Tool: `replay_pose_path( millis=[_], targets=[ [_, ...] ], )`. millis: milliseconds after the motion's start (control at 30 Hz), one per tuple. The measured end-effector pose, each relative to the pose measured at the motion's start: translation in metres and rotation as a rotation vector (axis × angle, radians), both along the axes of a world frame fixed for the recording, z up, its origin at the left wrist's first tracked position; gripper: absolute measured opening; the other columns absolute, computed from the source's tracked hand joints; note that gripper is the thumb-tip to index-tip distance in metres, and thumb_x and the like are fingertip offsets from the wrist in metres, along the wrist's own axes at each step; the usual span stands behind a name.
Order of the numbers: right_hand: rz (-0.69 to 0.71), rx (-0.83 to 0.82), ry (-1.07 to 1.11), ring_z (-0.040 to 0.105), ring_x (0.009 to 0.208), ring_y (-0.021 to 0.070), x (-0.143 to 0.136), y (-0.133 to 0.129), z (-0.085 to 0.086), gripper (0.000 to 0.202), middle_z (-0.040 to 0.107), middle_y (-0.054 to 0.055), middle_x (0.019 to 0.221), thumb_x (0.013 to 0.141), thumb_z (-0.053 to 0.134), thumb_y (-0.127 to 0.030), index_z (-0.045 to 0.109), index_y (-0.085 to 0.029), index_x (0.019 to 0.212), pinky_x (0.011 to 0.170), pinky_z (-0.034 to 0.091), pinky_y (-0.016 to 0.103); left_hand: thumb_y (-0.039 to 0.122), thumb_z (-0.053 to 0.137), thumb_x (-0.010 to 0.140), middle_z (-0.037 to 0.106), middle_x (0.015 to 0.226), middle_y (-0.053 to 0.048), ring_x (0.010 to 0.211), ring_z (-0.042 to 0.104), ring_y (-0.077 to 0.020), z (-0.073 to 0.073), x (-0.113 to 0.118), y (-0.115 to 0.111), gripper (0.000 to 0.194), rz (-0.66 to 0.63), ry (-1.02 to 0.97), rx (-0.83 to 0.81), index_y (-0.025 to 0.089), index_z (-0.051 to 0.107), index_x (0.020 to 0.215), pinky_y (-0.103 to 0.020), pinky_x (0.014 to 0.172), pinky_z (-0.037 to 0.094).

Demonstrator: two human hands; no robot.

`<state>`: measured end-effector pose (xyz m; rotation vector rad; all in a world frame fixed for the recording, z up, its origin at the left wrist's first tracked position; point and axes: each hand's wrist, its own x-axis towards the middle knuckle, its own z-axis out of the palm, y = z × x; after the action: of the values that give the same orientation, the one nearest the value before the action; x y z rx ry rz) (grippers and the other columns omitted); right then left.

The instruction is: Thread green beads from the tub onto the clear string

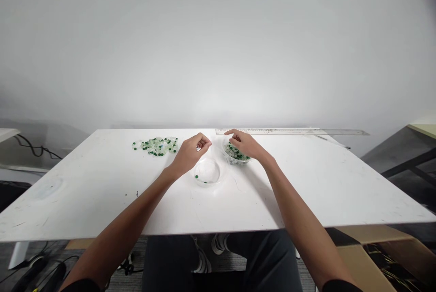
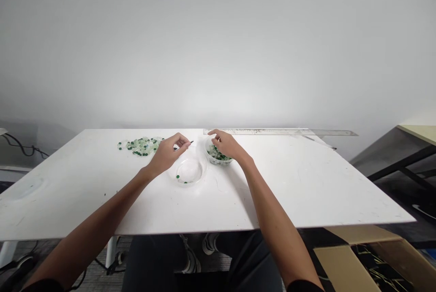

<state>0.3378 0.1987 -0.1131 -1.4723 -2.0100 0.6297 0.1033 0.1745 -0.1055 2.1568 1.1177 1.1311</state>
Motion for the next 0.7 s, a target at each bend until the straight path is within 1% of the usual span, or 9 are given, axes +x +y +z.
replay_pose_path(
  millis=[100, 167, 233, 333, 400, 500, 567, 633, 700],
  targets=[
    [0.043, 0.013, 0.054, 0.058, 0.082, 0.0153, 0.003, 0.004, -0.007, 0.044, 0.062, 0.004, 0.098, 0.077, 0.038, -0.008, 0.056, -0.025, 0.113, 0.072, 0.046, 0.03, 0.029, 0.051, 0.087, 0.062, 0.079, 0.001, 0.073, 0.056, -0.0119, 0.0, 0.0, 0.0, 0.011, 0.005, -0.003, -0.001, 0.021, 0.057, 0.083, -0.024, 0.066, 0.044],
    [0.073, 0.031, 0.09, 0.058, 0.09, 0.0157, 0.004, 0.007, -0.012, 0.05, 0.06, 0.006, 0.105, 0.07, 0.037, -0.001, 0.056, -0.023, 0.111, 0.077, 0.047, 0.031, 0.029, 0.051, 0.087, 0.062, 0.079, 0.001, 0.073, 0.056, -0.0116, 0.0, 0.0, 0.0, 0.011, 0.008, -0.004, -0.001, 0.021, 0.057, 0.083, -0.024, 0.066, 0.044],
    [0.107, 0.057, 0.112, 0.057, 0.099, 0.0161, 0.005, 0.008, -0.014, 0.05, 0.059, 0.007, 0.112, 0.07, 0.036, 0.001, 0.055, -0.022, 0.11, 0.083, 0.047, 0.032, 0.029, 0.051, 0.087, 0.062, 0.079, 0.002, 0.073, 0.056, -0.0114, 0.001, 0.0, -0.001, 0.01, 0.008, -0.003, -0.002, 0.021, 0.057, 0.084, -0.024, 0.066, 0.043],
    [0.091, 0.064, 0.074, 0.057, 0.104, 0.0171, 0.005, 0.007, -0.013, 0.038, 0.06, 0.007, 0.115, 0.08, 0.04, -0.007, 0.053, -0.023, 0.112, 0.085, 0.047, 0.033, 0.029, 0.05, 0.087, 0.062, 0.08, 0.001, 0.073, 0.056, -0.0117, 0.001, 0.0, -0.001, 0.011, 0.001, 0.002, -0.002, 0.021, 0.057, 0.084, -0.024, 0.067, 0.044],
    [0.045, 0.027, 0.017, 0.06, 0.097, 0.0175, 0.005, 0.005, -0.01, 0.03, 0.063, 0.007, 0.11, 0.085, 0.045, -0.02, 0.052, -0.024, 0.114, 0.079, 0.048, 0.031, 0.029, 0.05, 0.087, 0.062, 0.08, 0.001, 0.073, 0.056, -0.012, 0.001, 0.0, -0.001, 0.011, 0.001, 0.004, 0.004, 0.021, 0.057, 0.085, -0.025, 0.067, 0.044],
    [-0.024, -0.021, -0.11, 0.061, 0.082, 0.0169, 0.005, 0.003, -0.005, 0.026, 0.067, 0.006, 0.099, 0.085, 0.051, -0.033, 0.056, -0.025, 0.108, 0.069, 0.046, 0.028, 0.029, 0.05, 0.087, 0.062, 0.08, 0.001, 0.074, 0.056, -0.0119, 0.0, -0.001, 0.0, 0.011, 0.002, 0.004, 0.008, 0.021, 0.057, 0.085, -0.025, 0.067, 0.044],
    [-0.034, -0.063, -0.236, 0.06, 0.075, 0.0165, 0.005, 0.002, -0.004, 0.019, 0.068, 0.005, 0.092, 0.082, 0.053, -0.033, 0.061, -0.024, 0.096, 0.063, 0.043, 0.027, 0.029, 0.05, 0.088, 0.062, 0.08, 0.001, 0.074, 0.056, -0.0119, 0.0, -0.001, 0.0, 0.011, -0.002, 0.007, 0.009, 0.021, 0.057, 0.085, -0.025, 0.067, 0.044],
    [-0.009, -0.125, -0.339, 0.059, 0.072, 0.0165, 0.005, 0.002, -0.005, 0.011, 0.068, 0.005, 0.088, 0.079, 0.056, -0.028, 0.064, -0.023, 0.085, 0.06, 0.04, 0.026, 0.029, 0.05, 0.088, 0.062, 0.081, 0.001, 0.074, 0.057, -0.012, 0.0, 0.0, 0.001, 0.011, -0.004, 0.014, 0.012, 0.021, 0.057, 0.085, -0.025, 0.067, 0.045],
    [0.011, -0.18, -0.374, 0.058, 0.07, 0.0163, 0.005, 0.002, -0.007, 0.008, 0.068, 0.005, 0.086, 0.076, 0.056, -0.023, 0.064, -0.022, 0.078, 0.058, 0.037, 0.025, 0.028, 0.049, 0.088, 0.062, 0.081, 0.001, 0.074, 0.057, -0.0123, 0.0, 0.0, 0.001, 0.011, -0.003, 0.022, 0.011, 0.021, 0.057, 0.085, -0.025, 0.068, 0.045]
  ],
)
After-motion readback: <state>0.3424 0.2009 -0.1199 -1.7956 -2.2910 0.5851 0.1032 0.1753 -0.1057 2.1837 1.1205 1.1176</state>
